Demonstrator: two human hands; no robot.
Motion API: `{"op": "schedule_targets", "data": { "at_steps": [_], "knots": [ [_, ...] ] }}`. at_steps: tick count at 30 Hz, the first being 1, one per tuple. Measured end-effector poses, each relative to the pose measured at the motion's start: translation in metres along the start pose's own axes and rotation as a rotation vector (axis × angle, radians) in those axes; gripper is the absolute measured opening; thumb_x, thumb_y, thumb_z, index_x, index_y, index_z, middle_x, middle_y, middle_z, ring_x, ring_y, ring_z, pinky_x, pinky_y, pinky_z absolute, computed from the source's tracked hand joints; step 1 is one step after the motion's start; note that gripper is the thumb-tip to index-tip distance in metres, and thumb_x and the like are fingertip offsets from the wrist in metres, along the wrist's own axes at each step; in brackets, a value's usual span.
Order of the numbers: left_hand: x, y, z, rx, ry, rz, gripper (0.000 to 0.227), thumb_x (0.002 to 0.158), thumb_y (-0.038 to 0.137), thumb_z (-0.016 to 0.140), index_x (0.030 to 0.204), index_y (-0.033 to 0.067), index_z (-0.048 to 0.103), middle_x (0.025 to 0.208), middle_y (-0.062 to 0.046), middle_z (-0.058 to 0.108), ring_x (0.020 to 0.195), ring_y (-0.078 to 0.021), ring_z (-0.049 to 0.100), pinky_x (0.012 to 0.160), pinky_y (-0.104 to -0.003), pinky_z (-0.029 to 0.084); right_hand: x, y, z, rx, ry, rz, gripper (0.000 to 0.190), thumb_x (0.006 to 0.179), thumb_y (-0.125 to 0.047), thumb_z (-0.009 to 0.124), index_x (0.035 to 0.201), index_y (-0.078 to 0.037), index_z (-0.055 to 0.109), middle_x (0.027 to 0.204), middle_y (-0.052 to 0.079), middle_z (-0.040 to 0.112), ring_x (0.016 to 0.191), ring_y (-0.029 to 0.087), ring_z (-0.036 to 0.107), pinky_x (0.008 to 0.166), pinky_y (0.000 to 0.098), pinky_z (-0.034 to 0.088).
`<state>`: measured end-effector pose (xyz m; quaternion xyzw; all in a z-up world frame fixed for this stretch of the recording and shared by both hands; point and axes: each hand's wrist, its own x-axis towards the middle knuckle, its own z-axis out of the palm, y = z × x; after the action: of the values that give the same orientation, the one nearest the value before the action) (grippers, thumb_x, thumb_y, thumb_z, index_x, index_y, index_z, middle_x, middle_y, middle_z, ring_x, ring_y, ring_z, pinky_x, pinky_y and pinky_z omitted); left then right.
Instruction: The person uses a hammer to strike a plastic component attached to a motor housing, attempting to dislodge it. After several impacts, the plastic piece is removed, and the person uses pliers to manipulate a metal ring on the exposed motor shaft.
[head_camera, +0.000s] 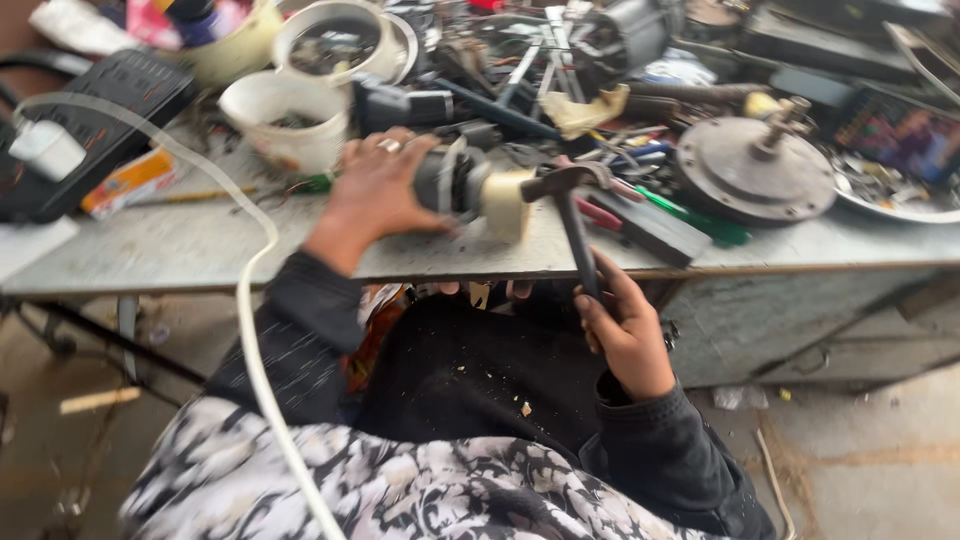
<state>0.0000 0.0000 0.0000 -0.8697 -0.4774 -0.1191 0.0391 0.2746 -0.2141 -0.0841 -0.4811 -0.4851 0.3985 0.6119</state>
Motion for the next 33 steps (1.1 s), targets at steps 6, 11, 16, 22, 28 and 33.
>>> {"op": "schedule_targets", "data": {
  "at_steps": [6, 11, 16, 22, 28, 33],
  "knots": [
    [0.03, 0.02, 0.008, 0.161, 0.021, -0.208, 0.127, 0.061, 0.103, 0.057, 0.148, 0.0111, 0.045, 0.13, -0.026, 0.057, 0.144, -0.0485, 0.027, 0.112, -0.073, 0.017, -0.005, 0.005, 0.01, -0.282, 0.11, -0.103, 0.06, 0.093, 0.001, 0.063, 0.152, -0.008, 0.051, 0.097, 0.004, 0.064, 0.066, 0.005, 0.054, 0.055, 0.0201, 0.045],
    [0.038, 0.016, 0.005, 0.249, 0.064, -0.024, 0.14, 0.05, 0.097, 0.067, 0.151, 0.0021, 0.04, 0.138, -0.02, 0.054, 0.139, -0.0438, 0.043, 0.106, -0.064, 0.034, 0.01, 0.02, 0.013, -0.499, 0.086, -0.391, 0.058, 0.096, 0.004, 0.063, 0.152, -0.003, 0.048, 0.124, 0.006, 0.057, 0.094, 0.01, 0.057, 0.078, 0.0203, 0.049],
    [0.042, 0.016, 0.003, 0.095, -0.04, -0.036, 0.13, 0.053, 0.067, 0.093, 0.151, 0.0062, 0.034, 0.125, -0.014, 0.06, 0.119, -0.0309, 0.056, 0.094, -0.042, 0.049, 0.028, 0.01, 0.011, -0.652, 0.111, -0.41, 0.057, 0.099, 0.001, 0.066, 0.154, -0.006, 0.05, 0.102, 0.006, 0.058, 0.081, 0.012, 0.054, 0.069, 0.0241, 0.048],
    [0.043, 0.016, 0.001, 0.041, -0.083, -0.073, 0.116, 0.053, 0.065, 0.094, 0.138, 0.0034, 0.047, 0.127, -0.014, 0.062, 0.12, -0.0317, 0.057, 0.1, -0.044, 0.048, 0.048, -0.047, 0.008, -0.561, 0.245, -0.577, 0.049, 0.107, -0.007, 0.057, 0.154, -0.012, 0.044, 0.098, 0.006, 0.064, 0.073, 0.013, 0.059, 0.059, 0.0278, 0.05],
    [0.04, 0.016, 0.002, 0.036, -0.067, -0.075, 0.107, 0.055, 0.06, 0.093, 0.139, 0.0112, 0.048, 0.122, -0.011, 0.066, 0.12, -0.0328, 0.058, 0.114, -0.056, 0.027, 0.075, -0.01, 0.033, -1.184, -0.041, -0.599, 0.063, 0.102, -0.006, 0.059, 0.162, -0.016, 0.043, 0.115, 0.019, 0.068, 0.098, 0.033, 0.067, 0.084, 0.0417, 0.055],
    [0.034, 0.014, 0.004, 0.038, -0.008, -0.045, 0.111, 0.051, 0.064, 0.094, 0.137, 0.0124, 0.047, 0.124, -0.012, 0.063, 0.12, -0.0329, 0.056, 0.11, -0.055, 0.029, 0.056, -0.052, 0.01, -0.892, -0.061, -0.437, 0.062, 0.104, -0.006, 0.058, 0.162, -0.015, 0.041, 0.117, 0.013, 0.064, 0.087, 0.019, 0.067, 0.075, 0.0317, 0.056]
  ]
}}
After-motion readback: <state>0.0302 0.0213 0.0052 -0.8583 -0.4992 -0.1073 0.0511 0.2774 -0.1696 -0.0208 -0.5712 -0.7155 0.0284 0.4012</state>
